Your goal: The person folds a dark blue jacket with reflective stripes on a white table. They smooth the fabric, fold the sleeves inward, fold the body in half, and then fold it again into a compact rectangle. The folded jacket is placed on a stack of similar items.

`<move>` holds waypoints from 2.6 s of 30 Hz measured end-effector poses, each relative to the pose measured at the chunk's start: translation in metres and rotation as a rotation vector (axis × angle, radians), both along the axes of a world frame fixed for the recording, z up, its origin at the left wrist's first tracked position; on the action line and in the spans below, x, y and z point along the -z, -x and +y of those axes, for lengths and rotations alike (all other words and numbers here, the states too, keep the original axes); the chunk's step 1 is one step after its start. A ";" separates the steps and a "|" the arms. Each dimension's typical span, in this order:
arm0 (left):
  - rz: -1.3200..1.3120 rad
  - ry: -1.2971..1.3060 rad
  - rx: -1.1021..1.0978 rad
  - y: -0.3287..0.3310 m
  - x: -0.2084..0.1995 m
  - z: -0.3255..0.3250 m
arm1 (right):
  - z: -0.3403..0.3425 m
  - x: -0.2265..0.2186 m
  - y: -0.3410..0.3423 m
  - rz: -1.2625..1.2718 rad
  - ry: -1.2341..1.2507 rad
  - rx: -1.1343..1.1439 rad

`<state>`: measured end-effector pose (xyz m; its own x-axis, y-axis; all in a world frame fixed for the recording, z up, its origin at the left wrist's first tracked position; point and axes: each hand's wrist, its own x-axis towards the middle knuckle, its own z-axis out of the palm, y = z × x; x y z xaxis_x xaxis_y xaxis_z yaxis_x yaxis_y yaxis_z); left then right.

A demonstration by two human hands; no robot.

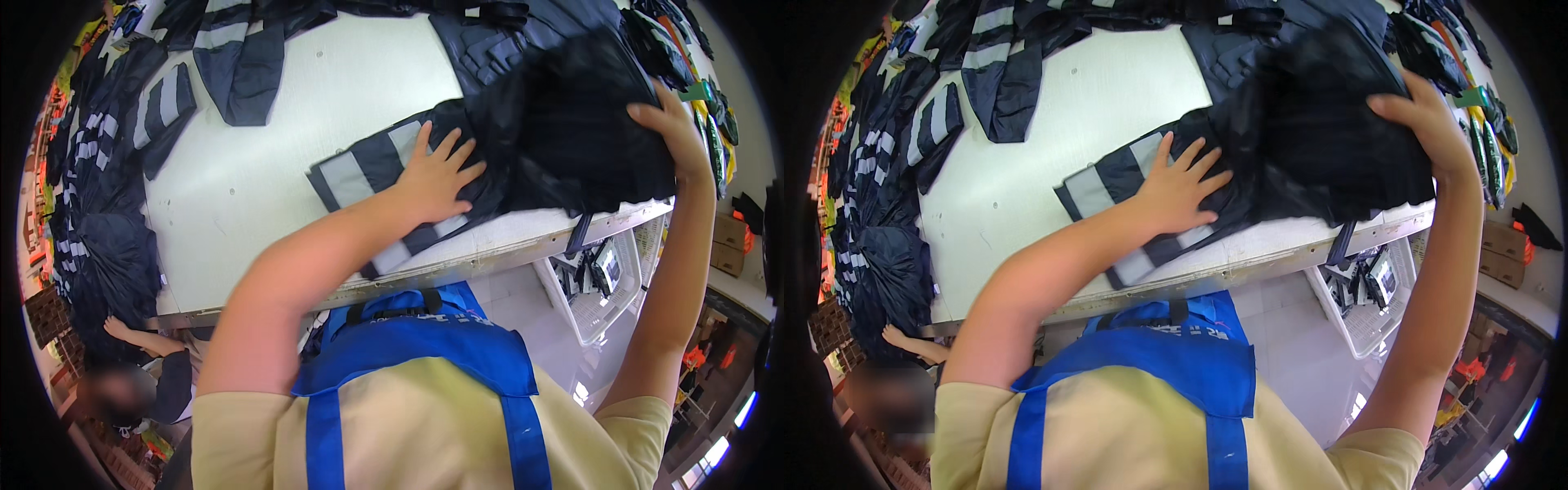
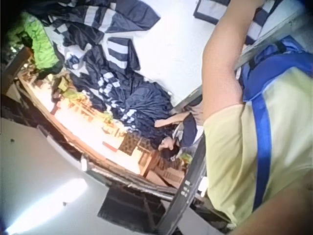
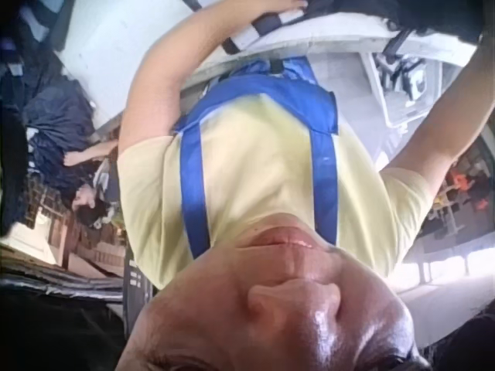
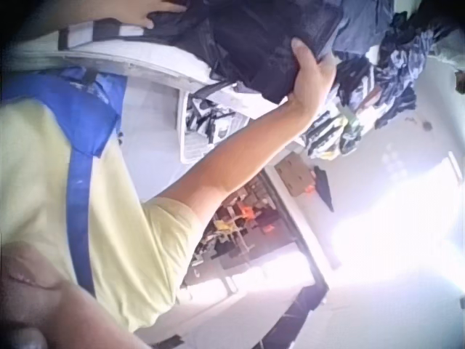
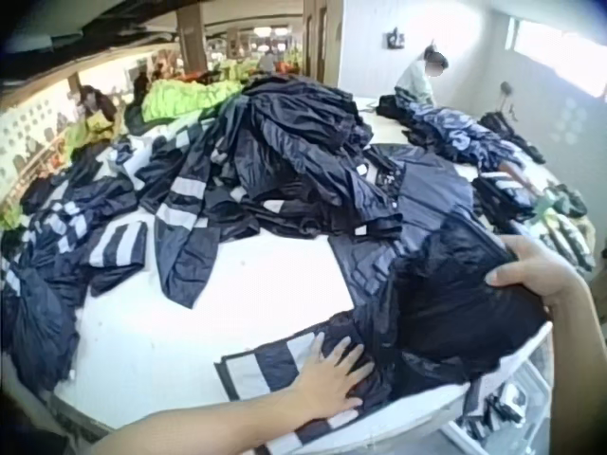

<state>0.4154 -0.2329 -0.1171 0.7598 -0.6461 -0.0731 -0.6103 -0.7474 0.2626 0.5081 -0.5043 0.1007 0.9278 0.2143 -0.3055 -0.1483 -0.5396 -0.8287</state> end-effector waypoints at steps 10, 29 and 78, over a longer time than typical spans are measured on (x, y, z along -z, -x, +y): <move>0.069 0.164 -0.495 -0.042 0.021 -0.040 | 0.177 0.091 0.138 -0.389 0.468 -0.479; 0.810 0.896 -0.602 0.018 -0.079 0.080 | 0.170 0.161 0.197 -0.615 0.618 -0.546; 1.033 1.130 -0.895 -0.026 -0.046 0.043 | -0.092 0.249 -0.163 -0.620 0.955 0.454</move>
